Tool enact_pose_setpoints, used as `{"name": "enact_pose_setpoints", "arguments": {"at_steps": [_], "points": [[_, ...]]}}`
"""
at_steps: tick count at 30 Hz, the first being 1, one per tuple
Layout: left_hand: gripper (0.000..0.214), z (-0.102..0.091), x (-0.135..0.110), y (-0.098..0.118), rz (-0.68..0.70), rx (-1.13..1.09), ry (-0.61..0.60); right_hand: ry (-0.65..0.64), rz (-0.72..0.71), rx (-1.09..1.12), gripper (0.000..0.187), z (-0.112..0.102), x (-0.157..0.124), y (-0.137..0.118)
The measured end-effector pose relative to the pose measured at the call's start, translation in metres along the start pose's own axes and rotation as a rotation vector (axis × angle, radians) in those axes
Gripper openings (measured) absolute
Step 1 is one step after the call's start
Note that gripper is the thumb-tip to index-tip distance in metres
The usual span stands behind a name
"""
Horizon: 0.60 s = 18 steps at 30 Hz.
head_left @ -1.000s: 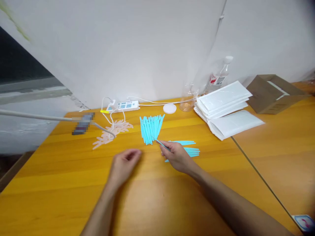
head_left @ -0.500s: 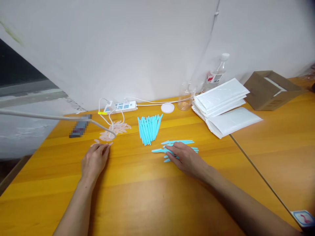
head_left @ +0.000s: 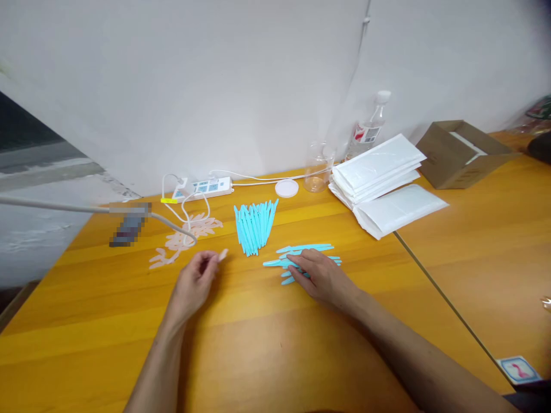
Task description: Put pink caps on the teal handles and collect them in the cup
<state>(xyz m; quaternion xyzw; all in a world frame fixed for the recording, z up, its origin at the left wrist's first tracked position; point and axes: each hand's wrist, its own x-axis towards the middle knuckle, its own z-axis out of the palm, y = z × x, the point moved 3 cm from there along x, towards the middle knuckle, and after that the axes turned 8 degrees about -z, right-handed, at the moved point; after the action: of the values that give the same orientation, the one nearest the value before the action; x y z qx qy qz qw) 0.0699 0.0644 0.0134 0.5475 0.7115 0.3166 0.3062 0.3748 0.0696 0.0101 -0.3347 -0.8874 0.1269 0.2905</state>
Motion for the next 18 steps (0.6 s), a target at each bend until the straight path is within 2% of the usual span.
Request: {"name": "enact_pose_setpoints", "arguments": {"at_steps": [3,6,12,18], "points": [[0.031,0.035,-0.012,0.031,-0.01,-0.213,-0.16,0.007,0.009,-0.003,0.028,-0.001,-0.001,0.002],[0.031,0.056,-0.023,0.042,-0.045,-0.299,-0.239,-0.02,0.03,0.004,0.027,-0.004,-0.001,0.003],[0.03,0.063,-0.027,0.026,-0.103,-0.336,-0.33,-0.104,0.012,0.01,0.03,-0.006,0.0,0.002],[0.027,0.062,-0.029,0.03,-0.063,-0.333,-0.384,-0.145,0.022,0.006,0.032,-0.003,-0.001,0.002]]}}
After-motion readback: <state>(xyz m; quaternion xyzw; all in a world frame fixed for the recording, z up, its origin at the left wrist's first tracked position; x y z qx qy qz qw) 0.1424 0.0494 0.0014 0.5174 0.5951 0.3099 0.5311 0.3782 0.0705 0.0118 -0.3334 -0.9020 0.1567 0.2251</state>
